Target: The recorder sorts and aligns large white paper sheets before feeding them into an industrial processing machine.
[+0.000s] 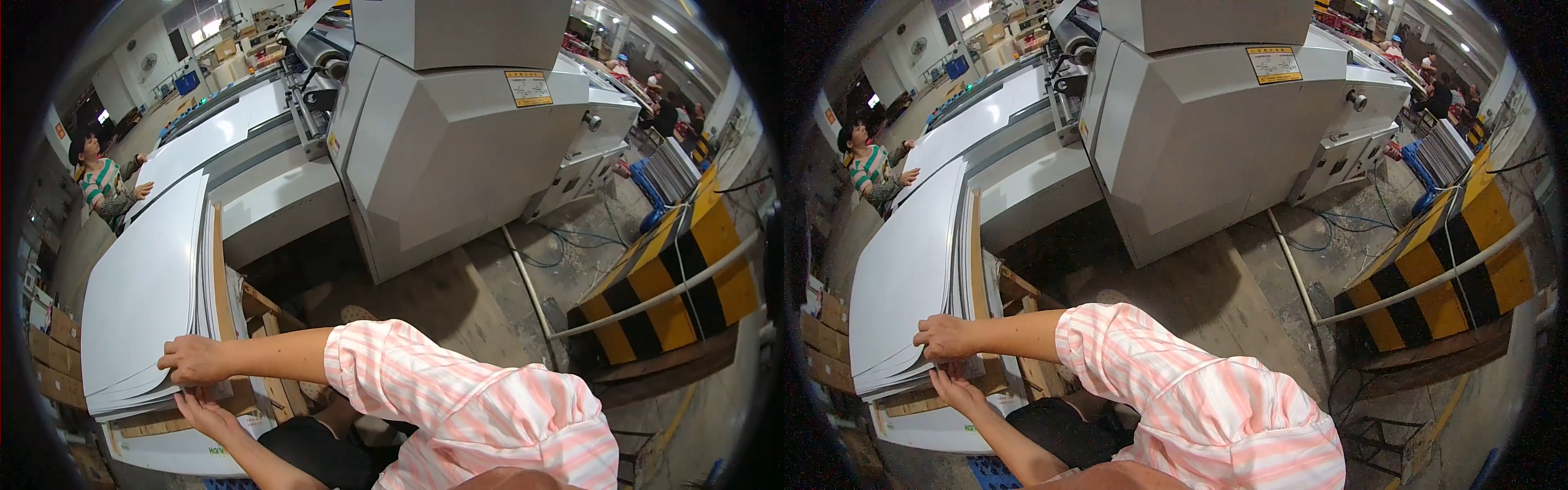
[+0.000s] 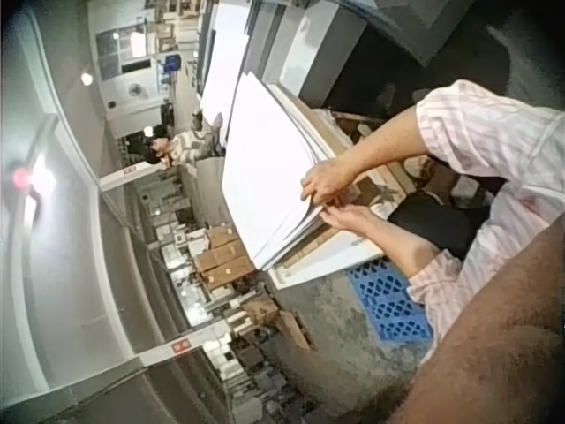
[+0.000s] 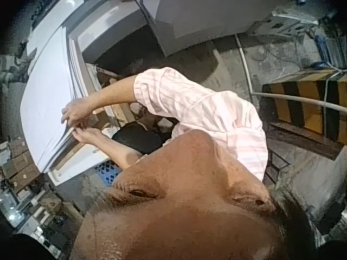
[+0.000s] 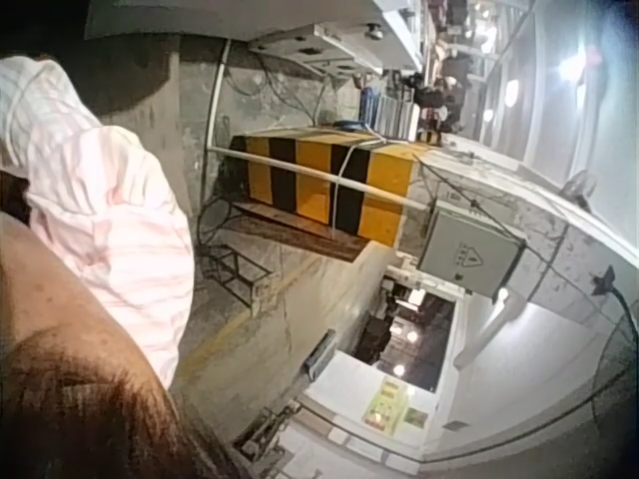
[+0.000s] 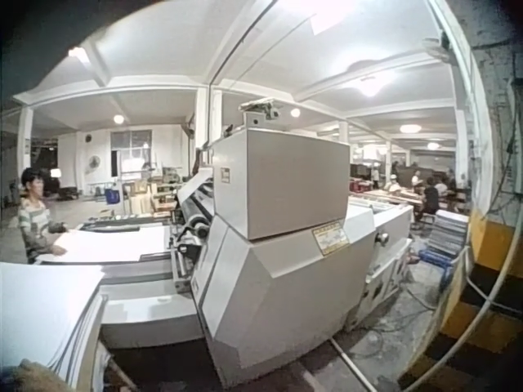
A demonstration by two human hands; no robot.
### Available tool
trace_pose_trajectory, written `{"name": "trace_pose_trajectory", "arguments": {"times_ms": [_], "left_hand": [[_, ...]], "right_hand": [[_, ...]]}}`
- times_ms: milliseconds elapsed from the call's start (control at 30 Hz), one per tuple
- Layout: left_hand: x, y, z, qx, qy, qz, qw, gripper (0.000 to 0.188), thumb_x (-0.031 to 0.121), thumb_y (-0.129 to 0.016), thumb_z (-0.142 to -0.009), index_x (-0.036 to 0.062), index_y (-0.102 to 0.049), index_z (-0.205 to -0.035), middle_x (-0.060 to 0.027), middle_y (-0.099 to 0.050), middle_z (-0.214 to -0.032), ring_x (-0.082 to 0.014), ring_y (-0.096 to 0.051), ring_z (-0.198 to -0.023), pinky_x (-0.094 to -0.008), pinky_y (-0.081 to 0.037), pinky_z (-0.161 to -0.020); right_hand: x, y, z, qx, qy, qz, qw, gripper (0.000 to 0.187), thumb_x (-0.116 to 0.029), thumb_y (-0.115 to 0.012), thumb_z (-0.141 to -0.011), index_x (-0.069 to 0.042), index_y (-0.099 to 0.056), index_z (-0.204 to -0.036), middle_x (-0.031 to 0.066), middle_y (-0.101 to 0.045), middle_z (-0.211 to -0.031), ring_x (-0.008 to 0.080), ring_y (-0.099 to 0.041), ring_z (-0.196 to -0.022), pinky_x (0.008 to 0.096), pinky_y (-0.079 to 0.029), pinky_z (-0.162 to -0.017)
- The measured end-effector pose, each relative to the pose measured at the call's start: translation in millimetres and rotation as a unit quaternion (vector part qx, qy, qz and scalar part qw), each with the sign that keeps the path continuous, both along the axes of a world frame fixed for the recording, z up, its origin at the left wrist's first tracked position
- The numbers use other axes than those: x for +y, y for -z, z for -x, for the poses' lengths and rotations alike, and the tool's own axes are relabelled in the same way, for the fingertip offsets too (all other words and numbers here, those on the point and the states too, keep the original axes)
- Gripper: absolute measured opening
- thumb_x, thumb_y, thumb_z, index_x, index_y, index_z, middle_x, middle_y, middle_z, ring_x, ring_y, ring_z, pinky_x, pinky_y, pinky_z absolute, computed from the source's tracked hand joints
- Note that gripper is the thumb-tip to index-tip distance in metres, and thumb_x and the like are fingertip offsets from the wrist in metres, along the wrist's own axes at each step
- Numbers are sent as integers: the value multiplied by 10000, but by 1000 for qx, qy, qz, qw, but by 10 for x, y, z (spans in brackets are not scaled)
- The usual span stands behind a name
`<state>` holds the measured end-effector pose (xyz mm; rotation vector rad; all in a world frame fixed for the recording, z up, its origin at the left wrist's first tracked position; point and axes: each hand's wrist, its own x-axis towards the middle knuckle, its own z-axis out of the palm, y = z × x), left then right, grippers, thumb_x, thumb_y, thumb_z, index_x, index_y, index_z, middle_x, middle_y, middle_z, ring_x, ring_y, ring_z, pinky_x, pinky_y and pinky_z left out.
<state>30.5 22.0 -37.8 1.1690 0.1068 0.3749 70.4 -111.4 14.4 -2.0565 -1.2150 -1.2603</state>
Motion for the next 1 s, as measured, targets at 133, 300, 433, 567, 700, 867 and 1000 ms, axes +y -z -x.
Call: {"name": "trace_pose_trajectory", "arguments": {"times_ms": [133, 300, 433, 567, 700, 867, 1000], "left_hand": [[262, 100, -76, 7, 18, 3, 1000, 529, 130, -482, -908, -45, -232, -1341, -186, -482, -1155, -255, -526, -973, -331, -466, -825], [18, -14, -11, 18, -11, 4, 1000, 457, 196, -509, -910, -44, -360, -1269, -161, -524, -1129, -225, -548, -965, -301, -461, -791], [2, -75, 7, 42, -17, 0, 999, 414, 232, -517, -909, -26, -432, -1221, -137, -546, -1121, -210, -555, -969, -289, -458, -786], [-33, -173, 56, 30, -8, 5, 1000, 401, 236, -527, -903, -23, -451, -1200, -123, -561, -1069, -200, -566, -921, -275, -459, -773], [113, -18, -20, 12, -5, 19, 1000, 383, 176, -524, -893, -30, -438, -1204, -133, -555, -1046, -214, -568, -904, -290, -465, -789], [155, 47, -61, 13, 13, 25, 1000, 447, 113, -495, -883, -58, -360, -1273, -159, -520, -1128, -251, -544, -967, -333, -451, -852], [138, 21, -58, 24, 17, 30, 999, 419, 89, -506, -870, -55, -386, -1245, -163, -526, -1111, -251, -565, -921, -317, -465, -808]], "right_hand": [[11, -126, 199, 53, 47, -13, 997, 158, -256, -628, -541, -107, -640, -591, 47, -569, -953, 216, -501, -900, 322, -404, -733], [51, -73, 222, 147, 112, -45, 982, 222, -315, -654, -570, -97, -667, -608, 58, -583, -846, 230, -479, -877, 361, -363, -745], [64, -113, 268, 180, 127, -7, 975, 255, -340, -640, -616, -86, -662, -598, 59, -584, -773, 234, -476, -876, 374, -355, -759], [73, -151, 260, 115, 154, 21, 981, 189, -284, -632, -608, -98, -656, -584, 44, -571, -730, 233, -480, -847, 386, -349, -776], [76, -159, 175, 7, 184, -13, 983, 154, -256, -621, -585, -104, -626, -559, 22, -547, -684, 232, -490, -805, 424, -350, -826], [-41, -147, 50, -45, 71, -69, 994, 227, -307, -636, -628, -100, -596, -543, 17, -560, -691, 225, -512, -828, 451, -351, -867], [-127, -115, -14, -39, 18, -41, 998, 279, -346, -637, -676, -102, -574, -556, 7, -577, -714, 209, -527, -843, 389, -385, -840]]}}
